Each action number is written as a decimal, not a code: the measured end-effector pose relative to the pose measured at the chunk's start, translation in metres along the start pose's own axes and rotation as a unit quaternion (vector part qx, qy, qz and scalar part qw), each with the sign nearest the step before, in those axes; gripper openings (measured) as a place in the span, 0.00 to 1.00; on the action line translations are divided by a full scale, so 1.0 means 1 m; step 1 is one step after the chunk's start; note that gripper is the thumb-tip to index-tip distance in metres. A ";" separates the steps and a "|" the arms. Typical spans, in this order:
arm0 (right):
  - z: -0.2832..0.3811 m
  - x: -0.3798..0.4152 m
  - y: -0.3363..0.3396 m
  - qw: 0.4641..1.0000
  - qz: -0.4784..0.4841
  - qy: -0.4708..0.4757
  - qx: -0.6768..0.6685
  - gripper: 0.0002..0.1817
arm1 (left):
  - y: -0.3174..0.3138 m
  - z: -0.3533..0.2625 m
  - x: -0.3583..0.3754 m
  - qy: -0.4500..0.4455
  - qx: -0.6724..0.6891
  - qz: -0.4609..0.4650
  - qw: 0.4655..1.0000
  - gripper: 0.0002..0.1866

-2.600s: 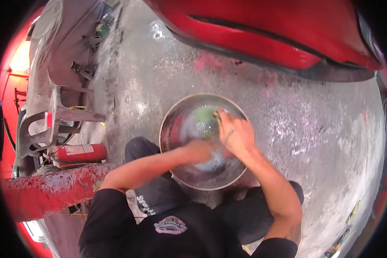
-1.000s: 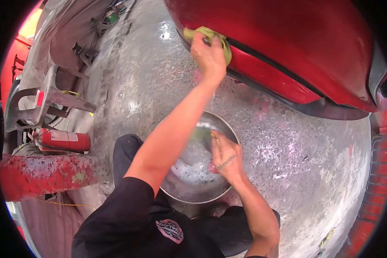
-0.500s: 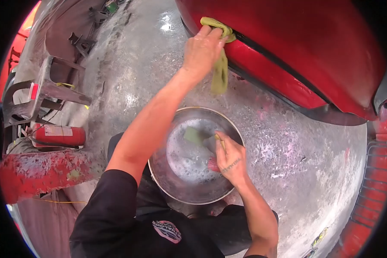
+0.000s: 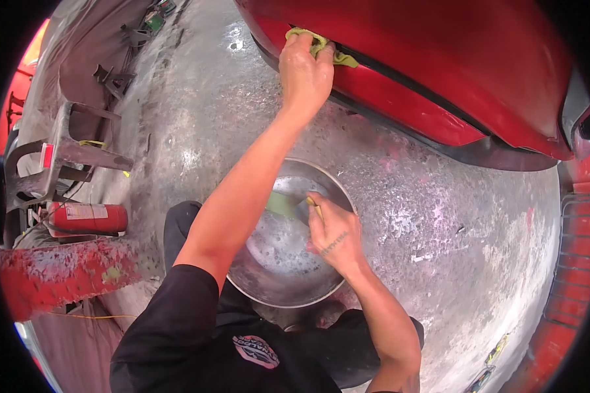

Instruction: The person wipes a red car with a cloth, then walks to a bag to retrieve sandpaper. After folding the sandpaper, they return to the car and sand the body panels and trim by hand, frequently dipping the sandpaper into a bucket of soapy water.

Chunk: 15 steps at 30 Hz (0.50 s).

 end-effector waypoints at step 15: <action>-0.003 0.002 -0.001 0.999 0.005 0.018 0.050 0.17 | 0.021 0.045 0.021 0.185 0.235 -0.006 0.954 0.15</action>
Point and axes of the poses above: each hand's wrist, its own x-axis away from the middle knuckle, its own y-axis out of the back of the hand, z = x × y, the point moved 6 cm from there along -x, towards the middle knuckle, and after that the axes turned 7 degrees about -x, right-handed, at the moved point
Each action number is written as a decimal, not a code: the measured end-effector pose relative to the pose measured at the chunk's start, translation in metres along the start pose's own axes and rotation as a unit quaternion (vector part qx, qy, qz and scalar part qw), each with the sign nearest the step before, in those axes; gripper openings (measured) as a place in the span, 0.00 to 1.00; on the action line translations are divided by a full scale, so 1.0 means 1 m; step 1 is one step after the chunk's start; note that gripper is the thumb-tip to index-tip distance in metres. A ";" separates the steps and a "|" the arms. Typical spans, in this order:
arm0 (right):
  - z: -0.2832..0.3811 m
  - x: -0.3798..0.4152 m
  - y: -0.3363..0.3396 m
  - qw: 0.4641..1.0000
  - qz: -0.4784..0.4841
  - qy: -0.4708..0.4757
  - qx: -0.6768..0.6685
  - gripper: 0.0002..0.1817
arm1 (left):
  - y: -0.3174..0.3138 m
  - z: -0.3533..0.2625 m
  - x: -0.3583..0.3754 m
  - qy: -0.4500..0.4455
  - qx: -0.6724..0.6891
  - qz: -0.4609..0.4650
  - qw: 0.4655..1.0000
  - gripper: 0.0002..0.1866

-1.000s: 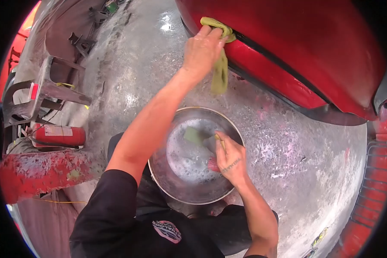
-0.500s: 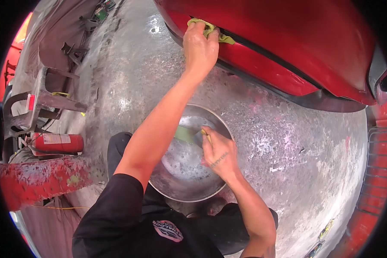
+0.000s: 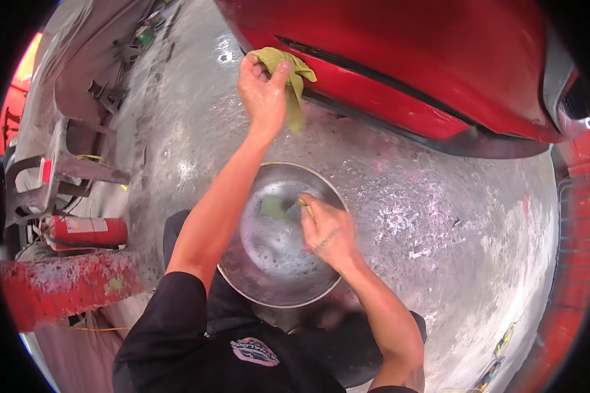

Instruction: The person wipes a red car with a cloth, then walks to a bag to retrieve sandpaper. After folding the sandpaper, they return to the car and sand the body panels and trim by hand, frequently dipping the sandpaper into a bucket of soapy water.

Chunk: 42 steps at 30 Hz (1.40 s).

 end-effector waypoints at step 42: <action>-0.014 0.001 -0.003 0.998 0.031 0.040 0.035 0.13 | -0.198 -0.063 0.126 -0.666 -0.358 0.355 0.550 0.35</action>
Point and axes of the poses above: each hand's wrist, its own x-axis away from the middle knuckle, its own y-axis out of the back of the hand, z = x × y, the point moved 6 cm from there along -x, towards the middle knuckle, and after that the axes turned 7 degrees about -x, right-handed, at the moved point
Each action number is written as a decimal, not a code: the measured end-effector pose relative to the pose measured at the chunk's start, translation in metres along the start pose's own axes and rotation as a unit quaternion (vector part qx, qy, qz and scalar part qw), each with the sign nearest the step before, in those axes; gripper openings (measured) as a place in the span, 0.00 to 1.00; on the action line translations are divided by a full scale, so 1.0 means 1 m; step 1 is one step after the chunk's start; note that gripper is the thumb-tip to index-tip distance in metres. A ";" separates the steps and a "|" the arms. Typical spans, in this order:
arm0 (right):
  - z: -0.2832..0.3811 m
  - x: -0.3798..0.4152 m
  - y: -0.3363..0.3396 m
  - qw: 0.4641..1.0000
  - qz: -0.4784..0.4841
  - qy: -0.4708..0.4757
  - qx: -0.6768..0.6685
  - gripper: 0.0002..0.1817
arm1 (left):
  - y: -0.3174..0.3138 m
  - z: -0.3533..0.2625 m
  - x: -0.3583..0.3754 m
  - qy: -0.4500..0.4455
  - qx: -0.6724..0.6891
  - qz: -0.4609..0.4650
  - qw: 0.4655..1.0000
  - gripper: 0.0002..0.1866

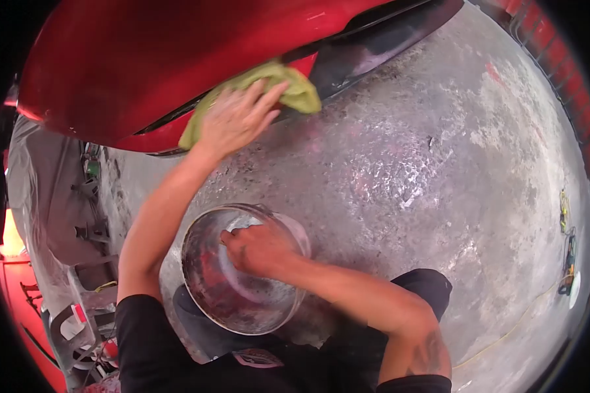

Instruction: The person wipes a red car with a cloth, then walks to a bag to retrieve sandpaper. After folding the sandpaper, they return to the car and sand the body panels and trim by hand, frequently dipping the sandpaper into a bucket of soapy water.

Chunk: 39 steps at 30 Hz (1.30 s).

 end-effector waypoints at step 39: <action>-0.006 -0.012 -0.012 0.998 0.000 0.017 -0.067 0.12 | -0.009 0.011 0.023 -0.027 -0.111 0.102 0.988 0.40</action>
Point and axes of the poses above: each hand's wrist, its own x-axis away from the middle knuckle, its own y-axis out of the back of the hand, z = x × y, the point moved 6 cm from there along -x, towards the middle knuckle, and after that the axes turned 7 degrees about -x, right-handed, at the moved point
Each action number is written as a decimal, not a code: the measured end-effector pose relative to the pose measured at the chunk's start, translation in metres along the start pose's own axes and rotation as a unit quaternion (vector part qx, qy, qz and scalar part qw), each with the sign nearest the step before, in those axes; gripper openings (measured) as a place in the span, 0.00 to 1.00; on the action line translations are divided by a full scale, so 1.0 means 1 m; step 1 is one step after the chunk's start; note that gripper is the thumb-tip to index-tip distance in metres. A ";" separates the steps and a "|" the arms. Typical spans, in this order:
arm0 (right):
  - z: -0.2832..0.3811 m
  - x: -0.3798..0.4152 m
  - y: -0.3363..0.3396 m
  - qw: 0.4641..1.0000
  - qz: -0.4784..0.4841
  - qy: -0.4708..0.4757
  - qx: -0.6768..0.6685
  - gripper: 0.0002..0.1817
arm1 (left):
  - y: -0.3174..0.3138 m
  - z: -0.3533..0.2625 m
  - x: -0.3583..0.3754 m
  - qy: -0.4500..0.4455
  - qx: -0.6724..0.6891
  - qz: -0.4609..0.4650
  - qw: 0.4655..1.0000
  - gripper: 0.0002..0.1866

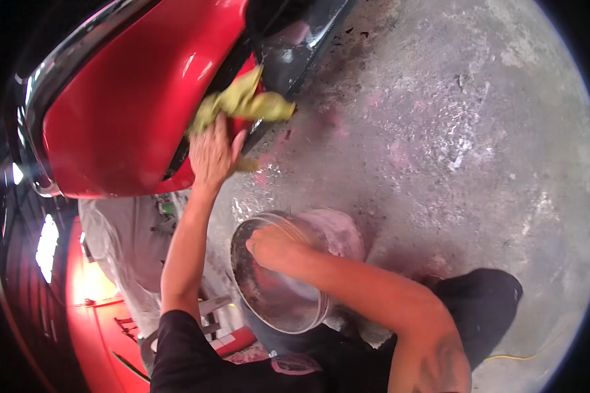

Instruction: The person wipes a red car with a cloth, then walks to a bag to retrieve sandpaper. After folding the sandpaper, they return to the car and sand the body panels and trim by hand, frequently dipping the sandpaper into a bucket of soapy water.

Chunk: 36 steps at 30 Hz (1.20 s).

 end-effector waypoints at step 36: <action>-0.003 -0.014 -0.006 0.997 0.075 -0.019 0.007 0.13 | 0.007 -0.032 -0.025 0.018 0.059 -0.101 0.993 0.12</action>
Point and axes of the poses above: each hand's wrist, its own x-axis away from the middle knuckle, its own y-axis out of the back of the hand, z = x × y, the point moved 6 cm from there along -x, towards the middle knuckle, and after that the axes turned 7 degrees about -x, right-handed, at the moved point
